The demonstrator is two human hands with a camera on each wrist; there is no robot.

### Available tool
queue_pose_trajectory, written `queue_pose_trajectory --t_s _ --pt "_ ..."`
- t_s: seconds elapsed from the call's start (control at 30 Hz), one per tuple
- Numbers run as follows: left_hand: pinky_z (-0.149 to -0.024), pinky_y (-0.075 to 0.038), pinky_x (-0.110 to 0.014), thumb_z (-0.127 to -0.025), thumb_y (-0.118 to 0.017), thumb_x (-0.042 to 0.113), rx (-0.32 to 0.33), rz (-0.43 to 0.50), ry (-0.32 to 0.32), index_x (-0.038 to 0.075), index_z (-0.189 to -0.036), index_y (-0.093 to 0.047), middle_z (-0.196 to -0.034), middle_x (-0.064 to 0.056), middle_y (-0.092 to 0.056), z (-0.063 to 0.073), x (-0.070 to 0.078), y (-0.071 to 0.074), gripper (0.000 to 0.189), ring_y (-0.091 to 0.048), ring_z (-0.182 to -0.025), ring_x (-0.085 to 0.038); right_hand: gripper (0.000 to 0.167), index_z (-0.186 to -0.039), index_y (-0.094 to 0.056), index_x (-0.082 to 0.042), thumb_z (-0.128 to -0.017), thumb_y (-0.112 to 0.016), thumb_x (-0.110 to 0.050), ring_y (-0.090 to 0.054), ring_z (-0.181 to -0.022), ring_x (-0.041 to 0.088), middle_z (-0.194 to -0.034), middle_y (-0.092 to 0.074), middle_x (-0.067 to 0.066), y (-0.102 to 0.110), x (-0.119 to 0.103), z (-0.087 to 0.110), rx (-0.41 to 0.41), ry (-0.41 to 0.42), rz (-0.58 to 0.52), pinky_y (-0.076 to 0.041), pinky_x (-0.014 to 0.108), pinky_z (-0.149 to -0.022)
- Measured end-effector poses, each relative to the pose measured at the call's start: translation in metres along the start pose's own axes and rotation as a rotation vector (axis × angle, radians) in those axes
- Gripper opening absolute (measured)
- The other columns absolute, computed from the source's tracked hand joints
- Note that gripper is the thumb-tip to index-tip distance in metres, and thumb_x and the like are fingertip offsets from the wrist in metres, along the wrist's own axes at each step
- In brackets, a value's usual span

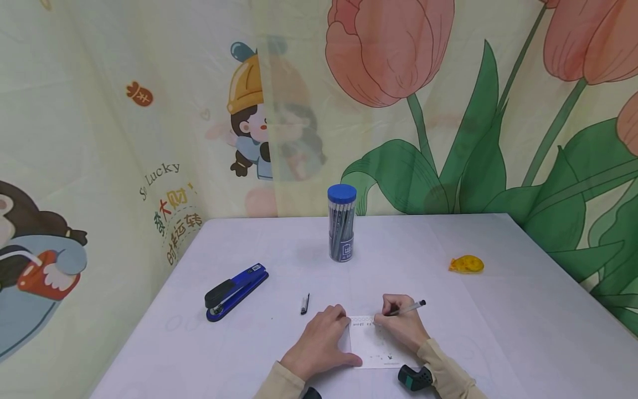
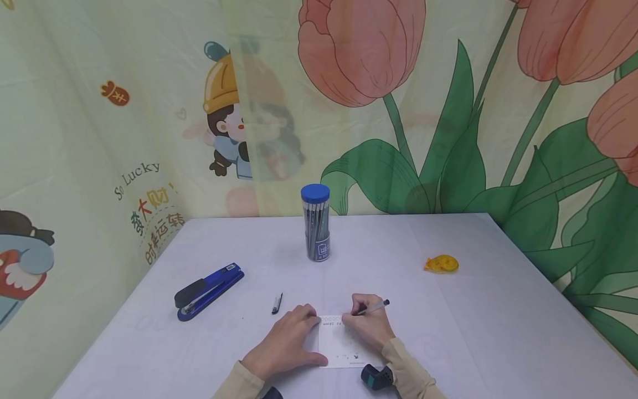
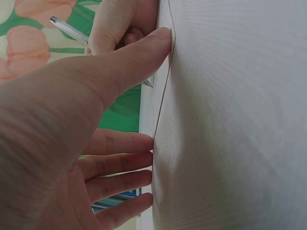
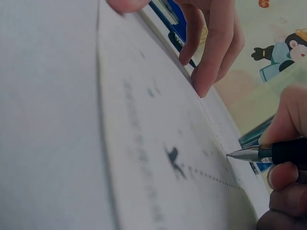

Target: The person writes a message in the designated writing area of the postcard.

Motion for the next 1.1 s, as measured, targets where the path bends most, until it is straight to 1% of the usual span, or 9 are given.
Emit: queue_pose_trajectory --t_s 0.27,0.37,0.53,0.8,0.97,1.1 --pt "-0.078 -0.043 -0.022 -0.065 -0.081 0.056 0.002 -0.001 -0.003 0.005 -0.107 -0.070 -0.100 0.005 -0.053 -0.0001 -0.0002 -0.0003 0.067 -0.047 -0.089 -0.008 0.028 -0.057 -0.044 -0.006 -0.062 -0.064 0.013 -0.043 -0.056 0.006 -0.056 -0.043 -0.004 -0.0017 0.0029 -0.0012 -0.016 0.023 0.006 -0.034 0.019 -0.058" --pt "-0.078 -0.043 -0.022 -0.065 -0.082 0.055 0.005 0.000 -0.005 0.005 -0.107 -0.070 -0.100 0.005 -0.053 -0.0001 -0.0004 -0.0005 0.067 -0.047 -0.089 -0.008 0.029 -0.057 -0.043 -0.008 -0.062 -0.063 0.013 -0.043 -0.057 0.006 -0.056 -0.044 -0.001 -0.0019 0.0037 -0.0010 -0.021 0.005 0.005 -0.034 0.020 -0.058" --pt "-0.079 -0.043 -0.023 -0.065 -0.081 0.056 -0.007 0.000 0.003 0.004 -0.108 -0.070 -0.101 0.005 -0.053 -0.0003 -0.0007 -0.0012 0.068 -0.047 -0.089 -0.008 0.027 -0.058 -0.044 -0.006 -0.063 -0.063 0.012 -0.044 -0.058 0.009 -0.056 -0.043 -0.001 -0.0017 0.0038 -0.0003 -0.027 -0.030 0.006 -0.034 0.021 -0.060" --pt "-0.079 -0.044 -0.023 -0.065 -0.081 0.056 -0.020 0.006 0.013 0.004 -0.109 -0.070 -0.102 0.005 -0.054 -0.0004 -0.0012 -0.0021 0.069 -0.047 -0.089 -0.008 0.026 -0.058 -0.044 -0.006 -0.063 -0.062 0.012 -0.044 -0.058 0.009 -0.056 -0.043 0.000 -0.0022 0.0058 -0.0009 -0.022 -0.042 -0.005 -0.035 0.020 -0.059" --pt "-0.080 -0.044 -0.023 -0.065 -0.081 0.057 -0.019 0.007 0.010 0.004 -0.110 -0.070 -0.102 0.005 -0.054 -0.0002 -0.0011 -0.0019 0.070 -0.048 -0.090 -0.008 0.025 -0.059 -0.046 -0.005 -0.063 -0.063 0.012 -0.045 -0.058 0.009 -0.057 -0.044 -0.001 -0.0009 0.0044 -0.0001 -0.006 -0.041 -0.003 -0.035 0.020 -0.059" --pt "-0.081 -0.044 -0.023 -0.065 -0.081 0.056 -0.009 0.004 0.001 0.004 -0.109 -0.070 -0.102 0.005 -0.054 -0.0002 -0.0008 -0.0013 0.069 -0.048 -0.090 -0.008 0.026 -0.059 -0.045 -0.005 -0.064 -0.063 0.013 -0.046 -0.059 0.010 -0.057 -0.044 -0.001 -0.0009 0.0041 0.0002 -0.007 -0.057 0.000 -0.035 0.021 -0.061"
Point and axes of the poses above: each hand's wrist, its own z-axis away from the middle knuckle, its own y-axis out of the back of the hand, x = y × z, the point moved 6 cm from there along -z, towards the middle knuckle
